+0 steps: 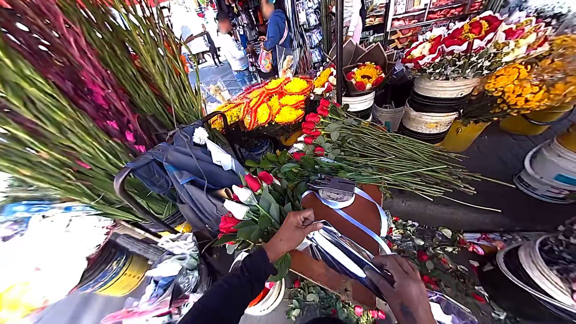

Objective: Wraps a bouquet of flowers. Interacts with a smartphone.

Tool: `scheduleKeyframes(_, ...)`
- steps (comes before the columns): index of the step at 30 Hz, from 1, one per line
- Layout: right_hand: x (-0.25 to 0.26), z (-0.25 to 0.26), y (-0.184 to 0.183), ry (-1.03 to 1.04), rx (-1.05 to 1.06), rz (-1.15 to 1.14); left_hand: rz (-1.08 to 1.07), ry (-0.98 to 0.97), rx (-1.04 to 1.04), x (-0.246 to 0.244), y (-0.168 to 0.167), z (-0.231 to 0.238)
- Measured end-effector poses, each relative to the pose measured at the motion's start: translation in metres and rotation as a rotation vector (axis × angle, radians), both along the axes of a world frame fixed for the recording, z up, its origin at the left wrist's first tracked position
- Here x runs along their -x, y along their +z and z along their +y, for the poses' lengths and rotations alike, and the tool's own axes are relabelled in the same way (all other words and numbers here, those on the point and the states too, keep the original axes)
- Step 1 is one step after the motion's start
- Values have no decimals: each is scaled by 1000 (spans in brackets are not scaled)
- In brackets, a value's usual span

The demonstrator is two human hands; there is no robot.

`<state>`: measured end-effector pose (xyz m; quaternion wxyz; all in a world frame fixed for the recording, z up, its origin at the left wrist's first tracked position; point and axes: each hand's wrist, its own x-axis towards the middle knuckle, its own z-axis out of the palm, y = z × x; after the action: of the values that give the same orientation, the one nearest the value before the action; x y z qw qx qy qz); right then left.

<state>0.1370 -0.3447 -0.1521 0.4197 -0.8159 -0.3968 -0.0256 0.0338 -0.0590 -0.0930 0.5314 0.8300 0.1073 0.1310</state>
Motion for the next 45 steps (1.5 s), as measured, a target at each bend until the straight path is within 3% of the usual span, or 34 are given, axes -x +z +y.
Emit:
scheduleKeyframes(2, -2, 3, -3, -37, -18, 81, -10, 36, 74, -3, -2, -2)
scheduleKeyframes(7, -6, -15, 2, -58, 222, -81, 77, 52, 192, -8, -2, -2)
scheduleKeyframes(13, -10, -48, -9, -82, 199, -202, 101, 136, 289, -16, -4, -7)
scheduleKeyframes(18, -18, -39, -31, -163, 73, -349, 205, 143, 308, -22, 2, -7)
scheduleKeyframes(23, -18, -26, -19, -210, 249, -308, 311, 226, 193, -33, 4, -10)
scheduleKeyframes(26, -19, -19, 4, -176, 308, -275, 399, 256, 189, -44, 6, -10)
scheduleKeyframes(29, -1, 9, 23, 45, 153, -474, 429, 264, 187, -47, 6, -9)
scheduleKeyframes(32, 14, 36, 4, 285, 252, -517, 465, 260, 185, -47, 6, -8)
scheduleKeyframes(36, 2, 51, -5, 256, 471, -454, 553, 303, -35, -51, 15, -10)
scheduleKeyframes(39, -5, 56, 5, 296, 584, -312, 443, 378, -459, -44, 33, -21)
scheduleKeyframes(41, -9, 58, 9, 317, 616, -275, 231, 259, -779, -35, 30, -19)
scheduleKeyframes(43, -9, 59, 9, 316, 640, -289, 103, -110, -905, -20, 33, -24)
scheduleKeyframes(45, -8, 59, 10, 313, 654, -313, 302, -510, -884, -13, 36, -28)
